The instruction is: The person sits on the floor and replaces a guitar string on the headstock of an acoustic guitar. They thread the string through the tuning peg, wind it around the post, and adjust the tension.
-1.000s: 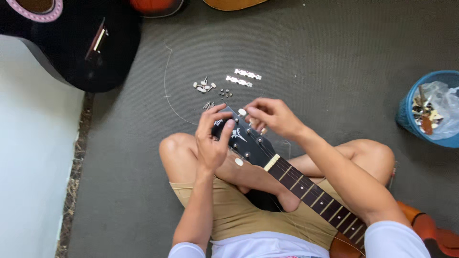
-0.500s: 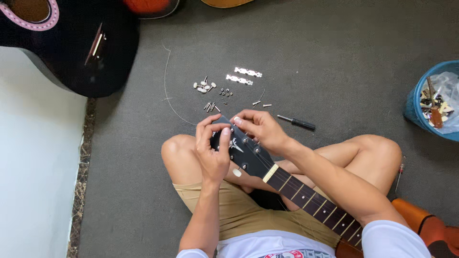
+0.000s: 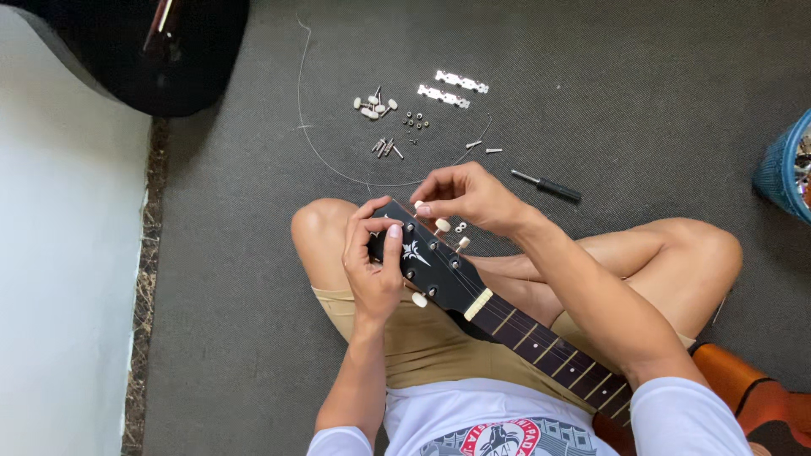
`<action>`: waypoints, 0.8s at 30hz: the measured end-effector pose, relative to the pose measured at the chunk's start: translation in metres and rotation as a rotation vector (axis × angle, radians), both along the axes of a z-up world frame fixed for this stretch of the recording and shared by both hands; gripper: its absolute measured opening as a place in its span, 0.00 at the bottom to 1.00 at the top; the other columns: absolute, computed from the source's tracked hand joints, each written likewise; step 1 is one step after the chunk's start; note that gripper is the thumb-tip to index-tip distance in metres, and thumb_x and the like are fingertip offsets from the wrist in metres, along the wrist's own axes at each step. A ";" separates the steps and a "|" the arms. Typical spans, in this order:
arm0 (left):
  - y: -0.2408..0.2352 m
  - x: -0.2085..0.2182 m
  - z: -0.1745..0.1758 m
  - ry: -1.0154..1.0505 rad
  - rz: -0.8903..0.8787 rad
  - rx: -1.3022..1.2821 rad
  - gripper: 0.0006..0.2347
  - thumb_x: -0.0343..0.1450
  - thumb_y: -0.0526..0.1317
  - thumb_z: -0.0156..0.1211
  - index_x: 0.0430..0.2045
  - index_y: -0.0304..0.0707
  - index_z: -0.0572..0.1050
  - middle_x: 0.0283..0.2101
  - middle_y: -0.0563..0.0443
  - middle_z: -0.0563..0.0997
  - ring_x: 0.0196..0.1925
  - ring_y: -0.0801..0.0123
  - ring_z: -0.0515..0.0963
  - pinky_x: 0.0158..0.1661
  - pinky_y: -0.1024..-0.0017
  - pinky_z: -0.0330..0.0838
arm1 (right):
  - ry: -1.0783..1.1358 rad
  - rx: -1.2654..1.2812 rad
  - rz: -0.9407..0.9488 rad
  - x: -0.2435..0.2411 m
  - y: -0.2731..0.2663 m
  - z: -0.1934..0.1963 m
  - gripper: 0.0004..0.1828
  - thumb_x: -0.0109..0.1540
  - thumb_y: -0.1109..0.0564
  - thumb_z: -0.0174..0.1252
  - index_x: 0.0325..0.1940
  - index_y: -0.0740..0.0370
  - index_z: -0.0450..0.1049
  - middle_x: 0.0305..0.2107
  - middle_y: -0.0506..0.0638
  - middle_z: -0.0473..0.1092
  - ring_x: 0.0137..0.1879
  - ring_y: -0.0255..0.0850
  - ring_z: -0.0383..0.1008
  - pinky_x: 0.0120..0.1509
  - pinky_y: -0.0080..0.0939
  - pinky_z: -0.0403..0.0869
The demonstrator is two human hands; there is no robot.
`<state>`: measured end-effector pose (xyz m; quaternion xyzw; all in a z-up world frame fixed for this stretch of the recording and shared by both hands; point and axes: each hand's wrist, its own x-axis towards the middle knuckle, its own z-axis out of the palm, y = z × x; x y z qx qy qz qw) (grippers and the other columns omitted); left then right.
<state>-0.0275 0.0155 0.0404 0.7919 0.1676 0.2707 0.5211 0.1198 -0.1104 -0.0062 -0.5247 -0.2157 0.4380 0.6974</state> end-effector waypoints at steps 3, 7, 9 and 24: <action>-0.002 0.001 0.000 -0.006 0.005 -0.011 0.06 0.75 0.39 0.57 0.31 0.37 0.77 0.51 0.40 0.80 0.52 0.54 0.80 0.55 0.59 0.69 | -0.054 0.020 -0.016 -0.001 -0.003 -0.002 0.09 0.57 0.69 0.69 0.41 0.69 0.82 0.26 0.54 0.76 0.30 0.34 0.76 0.34 0.32 0.77; -0.001 0.002 -0.003 -0.005 0.001 -0.007 0.07 0.75 0.39 0.57 0.31 0.37 0.77 0.50 0.41 0.81 0.52 0.55 0.80 0.55 0.60 0.69 | -0.128 0.049 -0.037 0.000 -0.005 0.004 0.09 0.56 0.70 0.69 0.41 0.66 0.83 0.26 0.51 0.75 0.32 0.31 0.73 0.37 0.31 0.76; 0.000 0.002 -0.004 -0.007 0.001 -0.012 0.07 0.75 0.39 0.57 0.31 0.36 0.77 0.51 0.41 0.81 0.52 0.55 0.79 0.55 0.60 0.69 | -0.223 0.072 -0.046 0.002 -0.005 0.007 0.09 0.56 0.68 0.70 0.39 0.62 0.85 0.29 0.51 0.76 0.34 0.32 0.72 0.39 0.32 0.73; 0.000 0.001 -0.004 -0.023 0.004 -0.024 0.07 0.75 0.40 0.57 0.30 0.36 0.77 0.50 0.41 0.80 0.50 0.57 0.80 0.53 0.62 0.69 | -0.083 -0.052 -0.034 -0.003 0.003 -0.006 0.06 0.60 0.66 0.65 0.41 0.66 0.82 0.21 0.55 0.76 0.29 0.37 0.79 0.36 0.35 0.78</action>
